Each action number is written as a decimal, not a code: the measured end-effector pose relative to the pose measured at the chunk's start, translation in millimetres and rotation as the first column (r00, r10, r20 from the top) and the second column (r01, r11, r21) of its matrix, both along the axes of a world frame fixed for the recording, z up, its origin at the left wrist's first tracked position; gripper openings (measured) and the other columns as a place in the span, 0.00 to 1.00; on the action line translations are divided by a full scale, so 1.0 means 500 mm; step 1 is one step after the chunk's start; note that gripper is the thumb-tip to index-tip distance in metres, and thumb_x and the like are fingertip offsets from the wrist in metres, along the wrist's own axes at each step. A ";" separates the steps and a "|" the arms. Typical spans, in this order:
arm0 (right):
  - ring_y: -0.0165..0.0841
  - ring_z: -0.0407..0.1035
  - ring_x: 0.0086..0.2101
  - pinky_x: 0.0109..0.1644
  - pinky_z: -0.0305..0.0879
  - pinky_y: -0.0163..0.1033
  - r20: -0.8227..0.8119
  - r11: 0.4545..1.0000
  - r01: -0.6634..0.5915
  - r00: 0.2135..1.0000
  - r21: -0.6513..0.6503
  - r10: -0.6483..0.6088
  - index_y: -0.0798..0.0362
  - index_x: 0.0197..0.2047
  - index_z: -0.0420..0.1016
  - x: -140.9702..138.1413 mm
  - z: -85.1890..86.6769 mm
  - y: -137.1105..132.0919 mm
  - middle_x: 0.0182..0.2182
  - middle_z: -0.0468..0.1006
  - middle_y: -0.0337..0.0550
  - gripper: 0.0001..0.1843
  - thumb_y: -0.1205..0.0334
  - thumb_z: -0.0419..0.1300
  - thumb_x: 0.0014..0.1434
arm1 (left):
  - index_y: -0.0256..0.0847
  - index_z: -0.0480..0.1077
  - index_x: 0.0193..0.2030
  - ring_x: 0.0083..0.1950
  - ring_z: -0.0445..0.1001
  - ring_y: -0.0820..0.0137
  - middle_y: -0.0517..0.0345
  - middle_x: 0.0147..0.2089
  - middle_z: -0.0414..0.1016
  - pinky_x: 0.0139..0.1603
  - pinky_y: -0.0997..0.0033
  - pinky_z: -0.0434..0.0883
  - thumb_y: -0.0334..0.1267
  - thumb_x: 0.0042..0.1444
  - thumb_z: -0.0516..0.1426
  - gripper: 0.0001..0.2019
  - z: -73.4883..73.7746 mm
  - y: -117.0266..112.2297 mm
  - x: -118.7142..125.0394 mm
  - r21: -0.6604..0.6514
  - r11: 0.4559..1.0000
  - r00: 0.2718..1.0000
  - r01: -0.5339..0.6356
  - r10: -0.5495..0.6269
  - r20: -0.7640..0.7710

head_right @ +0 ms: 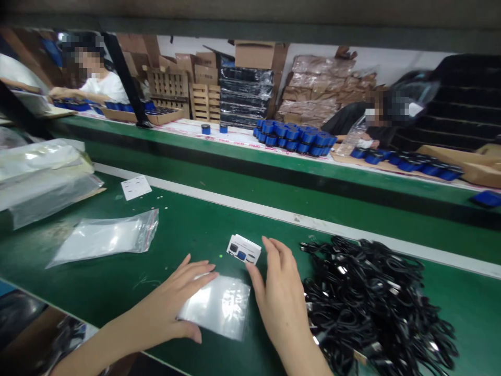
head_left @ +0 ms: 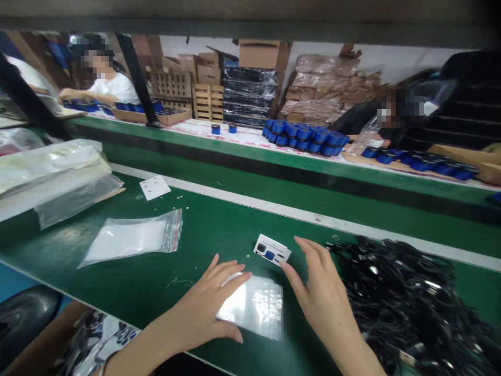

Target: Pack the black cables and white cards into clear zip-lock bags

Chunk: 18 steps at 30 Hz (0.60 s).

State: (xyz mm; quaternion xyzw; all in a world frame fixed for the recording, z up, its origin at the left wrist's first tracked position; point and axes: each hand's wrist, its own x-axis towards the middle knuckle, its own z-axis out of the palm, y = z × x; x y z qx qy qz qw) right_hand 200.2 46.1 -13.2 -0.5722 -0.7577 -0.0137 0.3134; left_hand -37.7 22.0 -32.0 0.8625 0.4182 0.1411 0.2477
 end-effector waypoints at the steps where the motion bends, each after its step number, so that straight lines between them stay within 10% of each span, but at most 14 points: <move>1: 0.46 0.70 0.43 0.42 0.72 0.50 0.016 1.000 -0.024 1.000 0.007 0.024 0.57 0.50 0.66 -0.003 0.005 -0.013 0.43 0.72 0.56 0.17 0.55 0.48 0.65 | 0.47 0.51 0.67 0.67 0.53 0.50 0.45 0.66 0.59 0.64 0.33 0.43 0.58 0.48 0.59 0.41 -0.004 0.000 0.002 0.029 1.000 1.000 -0.008 0.008 0.000; 8: 0.45 0.71 0.46 0.45 0.73 0.50 0.106 0.971 -0.197 0.972 -0.138 0.212 0.56 0.50 0.68 -0.002 -0.039 -0.103 0.45 0.74 0.55 0.14 0.65 0.53 0.62 | 0.40 0.66 0.57 0.55 0.70 0.54 0.50 0.49 0.76 0.63 0.33 0.50 0.45 0.49 0.64 0.29 -0.005 0.020 0.027 0.071 0.971 0.972 -0.230 0.232 -0.025; 15: 0.43 0.73 0.46 0.43 0.75 0.43 0.144 0.895 -0.430 0.899 0.121 0.413 0.55 0.46 0.73 -0.021 -0.081 -0.141 0.44 0.79 0.51 0.13 0.58 0.53 0.64 | 0.46 0.75 0.32 0.37 0.74 0.68 0.66 0.28 0.74 0.63 0.39 0.54 0.35 0.51 0.60 0.02 0.009 0.047 0.044 0.094 0.953 0.956 -0.288 0.292 -0.028; 18: 0.46 0.74 0.45 0.42 0.76 0.43 0.125 0.916 -0.385 0.920 0.115 0.371 0.57 0.47 0.73 -0.040 -0.101 -0.160 0.45 0.79 0.57 0.14 0.58 0.53 0.63 | 0.47 0.75 0.28 0.35 0.74 0.69 0.65 0.28 0.75 0.63 0.41 0.55 0.38 0.54 0.57 0.06 0.013 0.051 0.047 0.140 0.948 0.956 -0.285 0.292 -0.032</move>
